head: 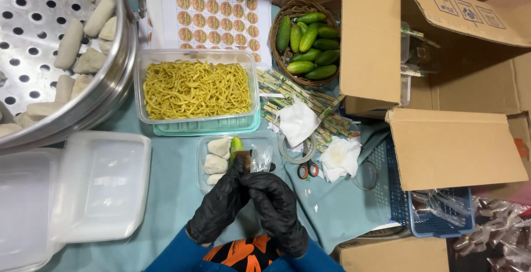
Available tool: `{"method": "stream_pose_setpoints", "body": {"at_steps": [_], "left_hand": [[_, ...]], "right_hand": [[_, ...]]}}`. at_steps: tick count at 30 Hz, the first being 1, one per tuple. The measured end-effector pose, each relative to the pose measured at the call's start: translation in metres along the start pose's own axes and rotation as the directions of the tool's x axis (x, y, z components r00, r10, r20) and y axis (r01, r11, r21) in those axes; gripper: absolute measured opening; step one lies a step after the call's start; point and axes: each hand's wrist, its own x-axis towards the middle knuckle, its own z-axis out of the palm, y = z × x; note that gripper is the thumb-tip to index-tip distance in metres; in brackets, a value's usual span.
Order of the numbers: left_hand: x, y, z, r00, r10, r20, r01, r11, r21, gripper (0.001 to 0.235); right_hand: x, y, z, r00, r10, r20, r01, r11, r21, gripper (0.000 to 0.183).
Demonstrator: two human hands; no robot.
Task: The person wipes a clear plastic container with a tissue, then places several white dumplings and a cucumber into it. They then open a small plastic bag containing a dark sauce and place it into the container.
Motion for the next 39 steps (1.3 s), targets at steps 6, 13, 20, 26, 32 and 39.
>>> {"method": "stream_pose_setpoints", "body": {"at_steps": [6, 13, 20, 26, 32, 39], "left_hand": [[0.045, -0.015, -0.079, 0.995, -0.094, 0.034, 0.062, 0.311, -0.948, 0.059], [0.050, -0.011, -0.100, 0.906, -0.285, 0.313, 0.286, -0.131, -0.949, 0.052], [0.054, 0.003, -0.093, 0.860, -0.080, 0.503, 0.346, -0.634, -0.692, 0.064], [0.068, 0.004, -0.070, 0.734, -0.255, 0.629, 0.220, -0.787, -0.576, 0.051], [0.056, -0.001, -0.056, 0.833, -0.248, 0.494, 0.170, -0.736, -0.655, 0.067], [0.060, 0.003, -0.081, 0.839, -0.375, 0.394, 0.305, -0.276, -0.911, 0.067]], "right_hand": [[-0.020, 0.028, 0.010, 0.979, -0.193, 0.064, 0.203, 0.915, -0.349, 0.027], [-0.015, 0.034, -0.008, 0.991, -0.120, -0.058, 0.114, 0.989, -0.097, 0.047], [-0.004, 0.020, -0.002, 0.989, 0.071, -0.133, -0.055, 0.992, 0.118, 0.072], [-0.006, 0.024, -0.006, 0.991, -0.045, -0.126, 0.041, 0.999, -0.034, 0.061], [-0.002, 0.027, -0.013, 0.987, -0.116, -0.113, 0.122, 0.991, 0.051, 0.057], [0.015, -0.003, -0.051, 0.954, -0.120, -0.276, 0.123, 0.992, -0.008, 0.056]]}}
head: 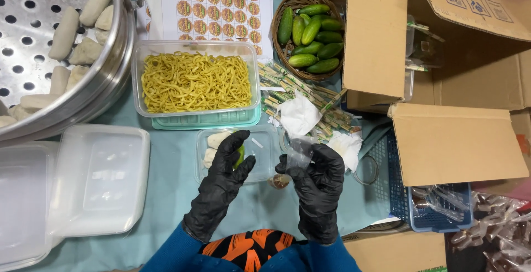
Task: The person wipes a clear plastic container with a tissue, then places several white dumplings and a cucumber into it. They then open a small plastic bag containing a dark sauce and place it into the container.
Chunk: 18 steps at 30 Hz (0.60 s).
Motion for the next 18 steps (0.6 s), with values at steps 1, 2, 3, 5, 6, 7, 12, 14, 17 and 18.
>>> {"method": "stream_pose_setpoints", "body": {"at_steps": [1, 2, 3, 5, 6, 7, 12, 14, 17, 18], "left_hand": [[-0.006, 0.021, 0.007, 0.993, 0.096, 0.062, -0.105, 0.982, 0.159, 0.057], [-0.013, 0.042, 0.015, 0.974, 0.180, 0.136, -0.214, 0.927, 0.307, 0.049], [-0.018, 0.058, 0.023, 0.974, 0.179, 0.136, -0.213, 0.928, 0.307, 0.049], [-0.028, 0.091, 0.041, 0.901, 0.168, 0.399, -0.269, 0.939, 0.212, 0.044], [-0.029, 0.084, 0.043, 0.902, 0.168, 0.399, -0.269, 0.939, 0.213, 0.044], [-0.029, 0.078, 0.045, 0.927, 0.136, 0.350, -0.254, 0.914, 0.316, 0.044], [-0.027, 0.055, 0.038, 0.943, 0.198, 0.267, -0.298, 0.859, 0.416, 0.021], [-0.024, 0.045, 0.029, 0.991, 0.034, 0.128, -0.083, 0.913, 0.400, 0.018], [-0.022, 0.044, 0.023, 1.000, -0.002, 0.026, -0.008, 0.930, 0.368, 0.019], [-0.022, 0.047, 0.024, 1.000, -0.001, 0.026, -0.009, 0.930, 0.368, 0.019]], "right_hand": [[-0.005, 0.010, -0.011, 0.999, 0.011, -0.043, -0.015, 0.994, -0.109, 0.058], [-0.010, 0.020, -0.022, 0.996, 0.017, -0.087, -0.035, 0.976, -0.216, 0.060], [-0.008, 0.010, -0.011, 0.996, 0.018, -0.087, -0.036, 0.976, -0.216, 0.060], [-0.006, -0.008, 0.010, 0.996, 0.066, -0.056, -0.074, 0.984, -0.162, 0.047], [-0.006, -0.007, 0.012, 0.996, 0.066, -0.055, -0.074, 0.984, -0.161, 0.047], [-0.006, -0.005, 0.013, 0.994, 0.096, -0.045, -0.099, 0.992, -0.084, 0.049], [0.008, 0.005, 0.005, 0.991, 0.026, -0.132, -0.045, 0.990, -0.137, 0.051], [0.022, -0.005, 0.006, 0.964, 0.209, -0.165, -0.210, 0.978, 0.007, 0.053], [0.029, 0.006, -0.004, 0.969, 0.207, -0.134, -0.198, 0.977, 0.081, 0.048], [0.026, 0.000, 0.002, 0.969, 0.207, -0.133, -0.197, 0.977, 0.081, 0.048]]}}
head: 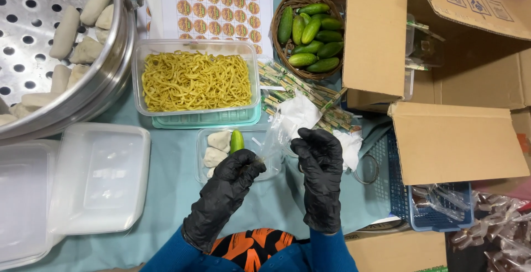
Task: The person wipes a clear plastic container with a tissue, then places several white dumplings and a cucumber into it. They then open a small plastic bag containing a dark sauce and place it into the container.
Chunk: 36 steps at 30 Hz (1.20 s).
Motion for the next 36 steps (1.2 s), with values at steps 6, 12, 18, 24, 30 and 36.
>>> {"method": "stream_pose_setpoints", "body": {"at_steps": [6, 12, 18, 24, 30, 36], "left_hand": [[0.014, 0.000, 0.009, 0.995, -0.020, 0.094, 0.023, 0.999, -0.029, 0.023], [0.034, -0.007, 0.031, 0.985, 0.060, 0.165, -0.092, 0.977, 0.194, 0.029], [0.048, 0.049, 0.037, 0.912, -0.319, 0.256, 0.275, 0.942, 0.194, 0.047], [0.082, -0.056, 0.077, 0.919, 0.281, 0.275, -0.375, 0.840, 0.392, 0.029], [0.136, -0.085, 0.099, 0.837, 0.427, 0.341, -0.536, 0.519, 0.666, 0.027], [0.179, -0.131, 0.155, 0.769, 0.475, 0.427, -0.630, 0.451, 0.632, 0.037]], "right_hand": [[-0.030, 0.045, -0.021, 0.980, 0.078, 0.186, -0.064, 0.995, -0.080, 0.036], [-0.053, 0.082, -0.057, 0.750, 0.653, -0.104, -0.606, 0.742, 0.287, 0.034], [-0.031, 0.075, -0.071, 0.638, 0.700, -0.322, -0.505, 0.695, 0.512, 0.019], [-0.042, 0.117, -0.134, 0.891, -0.292, 0.347, 0.439, 0.364, -0.821, 0.080], [0.005, 0.030, -0.101, 0.752, 0.142, -0.644, -0.275, 0.955, -0.111, 0.024], [0.023, 0.002, -0.126, 0.912, -0.346, 0.221, 0.288, 0.155, -0.945, 0.040]]}}
